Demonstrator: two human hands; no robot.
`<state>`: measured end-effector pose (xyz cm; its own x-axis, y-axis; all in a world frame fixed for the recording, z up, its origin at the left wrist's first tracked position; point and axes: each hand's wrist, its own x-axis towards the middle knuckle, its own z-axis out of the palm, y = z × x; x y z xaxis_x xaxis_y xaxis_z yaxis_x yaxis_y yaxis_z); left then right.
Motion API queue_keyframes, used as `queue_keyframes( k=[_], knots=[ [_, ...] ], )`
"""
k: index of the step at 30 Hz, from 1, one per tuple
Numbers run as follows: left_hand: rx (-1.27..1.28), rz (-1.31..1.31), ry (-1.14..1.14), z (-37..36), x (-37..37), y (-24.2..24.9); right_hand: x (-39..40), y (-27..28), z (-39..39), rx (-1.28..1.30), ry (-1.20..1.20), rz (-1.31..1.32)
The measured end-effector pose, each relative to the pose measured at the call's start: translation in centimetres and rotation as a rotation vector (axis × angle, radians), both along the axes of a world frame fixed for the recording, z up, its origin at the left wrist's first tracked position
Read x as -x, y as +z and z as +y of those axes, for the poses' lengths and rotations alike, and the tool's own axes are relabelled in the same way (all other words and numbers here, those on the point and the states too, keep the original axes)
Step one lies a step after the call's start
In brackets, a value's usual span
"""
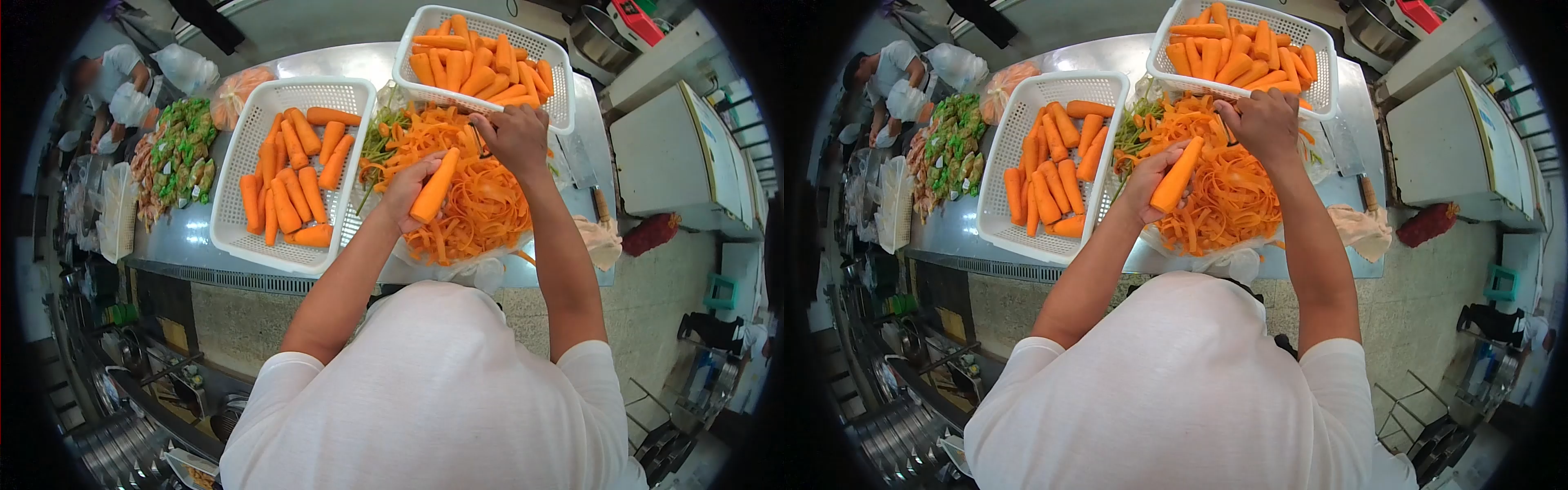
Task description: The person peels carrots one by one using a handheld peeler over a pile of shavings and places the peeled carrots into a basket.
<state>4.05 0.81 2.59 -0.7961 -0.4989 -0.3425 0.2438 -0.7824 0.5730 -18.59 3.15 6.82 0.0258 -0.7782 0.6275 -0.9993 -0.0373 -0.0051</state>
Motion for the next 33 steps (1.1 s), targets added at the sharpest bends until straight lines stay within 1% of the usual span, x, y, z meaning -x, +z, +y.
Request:
queue_keyframes(
  k=[1, 2, 3, 5, 7, 8, 9, 10, 11, 12, 14, 15, 16, 17, 18, 19, 21, 22, 23, 24, 25, 26, 27, 29, 31, 32, 33],
  knots=[
    [0.045, -0.01, 0.04, 0.1, -0.1, 0.3, -0.5, 0.7, 0.5, -0.014, -0.008, -0.048],
    [0.038, -0.008, 0.051, 0.1, -0.1, 0.2, -1.6, 1.2, 1.4, -0.078, 0.046, -0.044],
    [0.002, -0.017, 0.091, 0.0, 0.1, 0.1, -3.5, 1.5, 2.4, -0.084, 0.055, -0.041],
    [-0.029, -0.024, 0.128, -0.3, 0.7, 0.7, -6.6, 1.9, 3.8, 0.029, 0.391, -0.102],
    [-0.276, -0.051, 0.211, -0.3, 1.5, 2.5, -6.4, 1.3, 3.2, 0.041, 0.385, -0.1],
    [-0.275, -0.054, 0.205, -0.4, 1.0, 1.6, -6.2, 0.8, 2.7, 0.05, 0.38, -0.098],
    [-0.166, 0.026, 0.097, -0.6, 0.1, 0.1, -5.0, 0.0, 1.6, 0.053, 0.371, -0.1],
    [-0.059, 0.107, -0.015, -0.7, -0.4, -0.8, -2.9, -1.0, 0.3, 0.002, 0.242, -0.066],
    [-0.059, 0.108, -0.025, -0.6, -0.4, -0.7, -1.4, -1.4, -0.1, -0.049, 0.113, -0.028],
    [-0.078, 0.156, -0.041, -0.6, -0.4, -0.5, -0.7, -1.2, 0.2, -0.047, 0.107, -0.025],
    [-0.092, 0.209, -0.048, -0.7, -0.2, -0.2, 0.1, -0.9, 0.0, -0.036, -0.028, -0.082],
    [-0.065, 0.152, 0.002, -0.7, 0.0, 0.1, -0.5, -0.3, 0.1, -0.036, -0.015, -0.078],
    [-0.047, 0.091, 0.053, -0.3, 0.1, 0.2, -2.0, 0.7, 1.3, -0.058, 0.056, -0.074],
    [-0.054, 0.09, 0.062, -0.2, 0.6, 0.5, -3.6, 1.6, 2.6, -0.078, 0.123, -0.071],
    [-0.154, 0.037, 0.148, -0.5, 1.3, 1.0, -5.3, 2.4, 3.5, -0.055, 0.23, -0.078],
    [-0.251, -0.019, 0.23, -0.7, 1.6, 1.4, -6.4, 2.2, 3.7, -0.055, 0.23, -0.079],
    [-0.236, -0.023, 0.205, -0.6, 1.5, 2.2, -7.6, 1.1, 3.9, 0.011, 0.402, -0.044],
    [-0.227, -0.028, 0.183, -0.5, 1.3, 2.3, -7.0, 0.6, 3.5, 0.011, 0.394, -0.047],
    [-0.228, -0.032, 0.177, -0.9, 0.7, 1.1, -5.8, -0.1, 2.4, 0.021, 0.317, -0.022],
    [-0.115, 0.06, 0.059, -1.7, 0.1, -1.0, -4.5, -0.6, 1.3, 0.031, 0.243, 0.005],
    [-0.003, 0.152, -0.058, -2.2, -0.2, -2.1, -2.9, -1.2, 0.4, 0.032, 0.239, 0.005],
    [-0.005, 0.152, -0.061, -1.9, -0.3, -1.9, -1.1, -1.8, -0.4, -0.026, 0.109, 0.0],
    [-0.025, 0.157, -0.07, -1.7, -0.4, -1.6, -0.8, -1.2, -0.6, -0.082, -0.019, -0.005],
    [-0.037, 0.167, -0.068, -2.0, -0.4, -1.0, -0.8, -0.6, 0.0, -0.106, -0.022, -0.036],
    [-0.003, 0.072, 0.05, -1.7, 0.0, -1.1, -2.7, 1.0, 2.0, -0.149, -0.014, -0.068],
    [-0.008, 0.073, 0.056, -1.4, 0.4, -0.3, -4.8, 1.8, 3.0, -0.101, 0.11, -0.076],
    [-0.13, 0.02, 0.147, -1.2, 1.2, 1.4, -6.3, 2.2, 3.5, -0.049, 0.23, -0.086]
  ],
)
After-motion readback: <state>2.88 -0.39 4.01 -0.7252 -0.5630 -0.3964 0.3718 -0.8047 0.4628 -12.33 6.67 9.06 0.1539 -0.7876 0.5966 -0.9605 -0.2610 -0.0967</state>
